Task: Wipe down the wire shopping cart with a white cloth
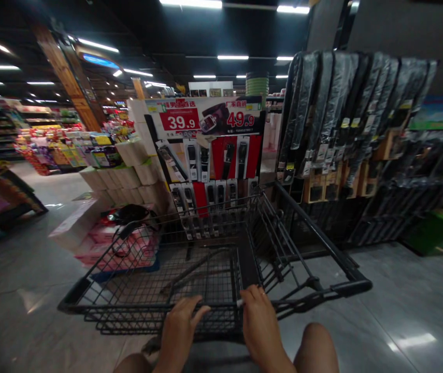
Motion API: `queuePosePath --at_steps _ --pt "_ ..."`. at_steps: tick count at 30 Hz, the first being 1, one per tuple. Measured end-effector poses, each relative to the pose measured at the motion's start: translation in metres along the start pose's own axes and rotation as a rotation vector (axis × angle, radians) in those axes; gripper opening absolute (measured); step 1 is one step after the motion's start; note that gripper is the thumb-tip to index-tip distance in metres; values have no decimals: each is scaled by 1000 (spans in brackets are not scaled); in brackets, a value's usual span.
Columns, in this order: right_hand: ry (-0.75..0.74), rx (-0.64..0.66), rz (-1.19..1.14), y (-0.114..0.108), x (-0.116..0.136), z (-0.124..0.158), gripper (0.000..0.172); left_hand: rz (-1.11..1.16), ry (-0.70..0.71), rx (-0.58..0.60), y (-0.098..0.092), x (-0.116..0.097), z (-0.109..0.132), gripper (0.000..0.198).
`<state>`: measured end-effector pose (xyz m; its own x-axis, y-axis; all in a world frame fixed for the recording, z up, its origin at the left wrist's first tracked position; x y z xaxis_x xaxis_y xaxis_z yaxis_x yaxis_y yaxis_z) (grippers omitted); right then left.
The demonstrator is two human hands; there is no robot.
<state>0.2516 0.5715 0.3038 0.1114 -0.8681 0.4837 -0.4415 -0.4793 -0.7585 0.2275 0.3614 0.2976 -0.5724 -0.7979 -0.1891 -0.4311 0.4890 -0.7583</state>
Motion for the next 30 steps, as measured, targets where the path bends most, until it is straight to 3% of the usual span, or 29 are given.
queuePosePath --at_steps 5,10,16,20,25,30 --pt "51 15 -93 31 45 1 40 -6 -3 42 6 -8 -2 19" --pt "25 51 -90 41 52 2 35 -12 12 68 8 -13 -2 16" --pt "-40 -55 -65 32 31 6 44 -26 5 58 13 -12 0 21" --pt "-59 -175 70 14 -7 8 43 -30 16 49 19 -7 4 29" --pt "-254 -173 255 -7 -55 6 33 -63 48 3 22 -4 7 36" --pt "-238 -189 280 14 -49 6 29 -84 122 -21 27 2 12 31"
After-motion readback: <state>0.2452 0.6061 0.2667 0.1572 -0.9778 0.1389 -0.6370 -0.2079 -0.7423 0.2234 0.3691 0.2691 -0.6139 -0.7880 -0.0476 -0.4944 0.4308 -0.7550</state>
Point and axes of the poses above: each hand's wrist, its own z-axis away from the middle knuckle, its own y-axis out of the palm, x = y × z, the point moved 1 cm from there along -z, towards the middle knuckle, and after that the axes turned 11 degrees about y, right-handed, at the moved point
